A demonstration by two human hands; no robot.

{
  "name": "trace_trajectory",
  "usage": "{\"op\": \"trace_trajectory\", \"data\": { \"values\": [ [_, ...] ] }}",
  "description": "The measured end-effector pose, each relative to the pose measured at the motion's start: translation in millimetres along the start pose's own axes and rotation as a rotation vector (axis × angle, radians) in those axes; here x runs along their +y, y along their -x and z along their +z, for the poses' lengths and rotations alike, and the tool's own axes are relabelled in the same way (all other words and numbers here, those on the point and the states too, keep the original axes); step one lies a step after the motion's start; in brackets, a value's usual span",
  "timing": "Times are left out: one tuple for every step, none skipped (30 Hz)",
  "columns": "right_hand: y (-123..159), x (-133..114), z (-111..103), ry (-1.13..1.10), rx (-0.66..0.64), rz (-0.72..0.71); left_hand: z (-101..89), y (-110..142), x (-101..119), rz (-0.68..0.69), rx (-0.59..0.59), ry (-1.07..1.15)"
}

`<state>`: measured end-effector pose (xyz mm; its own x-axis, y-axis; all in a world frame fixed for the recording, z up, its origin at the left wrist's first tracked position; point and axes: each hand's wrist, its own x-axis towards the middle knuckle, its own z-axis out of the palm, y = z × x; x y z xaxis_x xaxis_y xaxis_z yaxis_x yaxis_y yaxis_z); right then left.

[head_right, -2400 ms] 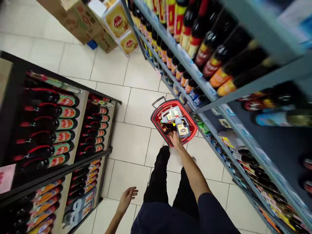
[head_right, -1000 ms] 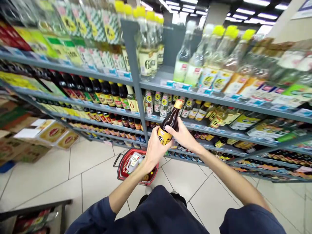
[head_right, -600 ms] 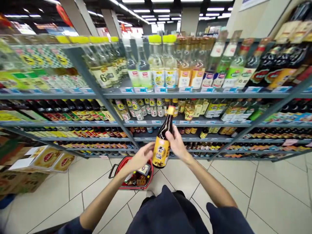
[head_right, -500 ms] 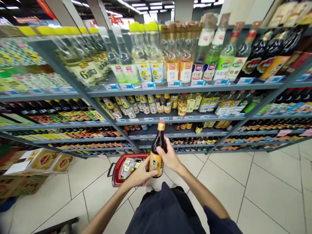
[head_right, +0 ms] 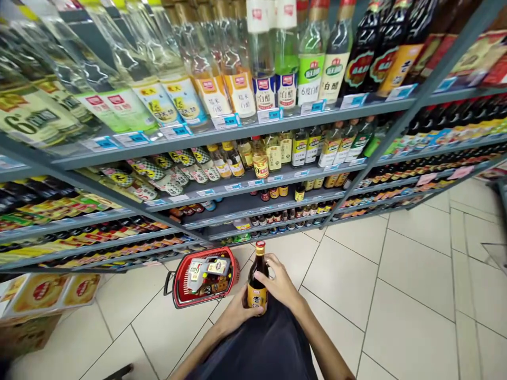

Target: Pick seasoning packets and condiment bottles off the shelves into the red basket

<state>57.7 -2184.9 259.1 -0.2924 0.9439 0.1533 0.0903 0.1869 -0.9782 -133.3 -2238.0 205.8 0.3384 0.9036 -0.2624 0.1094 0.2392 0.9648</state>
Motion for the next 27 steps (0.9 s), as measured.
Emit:
{"op": "trace_trajectory", "data": {
  "values": [
    [-4,-4,-6,0.063,0.018,-0.016,-3.3,-7,6,0.019,-0.019,0.002],
    [-8,-8,-10,0.113,0.039,-0.024,-6.8,-15,11,0.034,-0.042,0.004],
    [-10,-11,-13,0.146,0.064,-0.028,-10.1,-22,15,0.047,-0.066,-0.002],
    [-12,-12,-15,0.163,0.096,-0.027,-13.4,-29,19,0.060,-0.089,-0.012],
    [-12,-13,-14,0.167,0.137,-0.018,-16.5,-35,21,0.074,-0.109,-0.021],
    [-11,-12,-12,0.163,0.183,0.001,-19.3,-41,21,0.091,-0.127,-0.029],
    [-9,-11,-9,0.158,0.228,0.025,-21.6,-45,20,0.109,-0.143,-0.030],
    [-6,-10,-5,0.157,0.266,0.050,-23.3,-49,18,0.124,-0.154,-0.024],
    [-3,-9,-1,0.161,0.294,0.074,-24.3,-52,15,0.134,-0.163,-0.011],
    [0,-9,4,0.168,0.313,0.093,-24.4,-54,11,0.137,-0.172,0.007],
    [3,-8,8,0.176,0.330,0.106,-23.6,-55,7,0.135,-0.186,0.026],
    [6,-8,11,0.181,0.347,0.115,-21.8,-55,4,0.129,-0.201,0.046],
    [9,-8,13,0.181,0.368,0.122,-19.3,-55,0,0.120,-0.216,0.066],
    [11,-7,14,0.174,0.390,0.131,-16.1,-55,-3,0.108,-0.233,0.086],
    [12,-7,14,0.162,0.411,0.140,-12.4,-54,-5,0.092,-0.248,0.104],
    [12,-7,12,0.147,0.425,0.148,-8.3,-53,-7,0.075,-0.257,0.119],
    [12,-7,9,0.134,0.426,0.154,-3.9,-53,-9,0.057,-0.256,0.126],
    [11,-6,4,0.125,0.417,0.157,0.7,-53,-10,0.043,-0.247,0.123],
    [10,-6,-2,0.121,0.405,0.153,5.5,-53,-11,0.035,-0.231,0.109],
    [9,-5,-8,0.122,0.390,0.142,10.5,-55,-11,0.031,-0.209,0.085],
    [8,-4,-16,0.124,0.375,0.122,16.1,-57,-10,0.030,-0.185,0.057],
    [7,-2,-24,0.122,0.360,0.098,22.4,-60,-8,0.028,-0.164,0.029],
    [7,1,-34,0.115,0.348,0.072,29.9,-65,-6,0.025,-0.146,0.004],
    [8,5,-46,0.103,0.337,0.051,39.1,-70,-3,0.023,-0.128,-0.017],
    [10,10,-60,0.087,0.325,0.036,50.2,-76,0,0.023,-0.110,-0.031],
    [13,15,-75,0.067,0.313,0.028,63.5,-82,4,0.026,-0.094,-0.040],
    [16,21,-93,0.043,0.300,0.029,79.0,-89,9,0.034,-0.074,-0.044]
  ]
}}
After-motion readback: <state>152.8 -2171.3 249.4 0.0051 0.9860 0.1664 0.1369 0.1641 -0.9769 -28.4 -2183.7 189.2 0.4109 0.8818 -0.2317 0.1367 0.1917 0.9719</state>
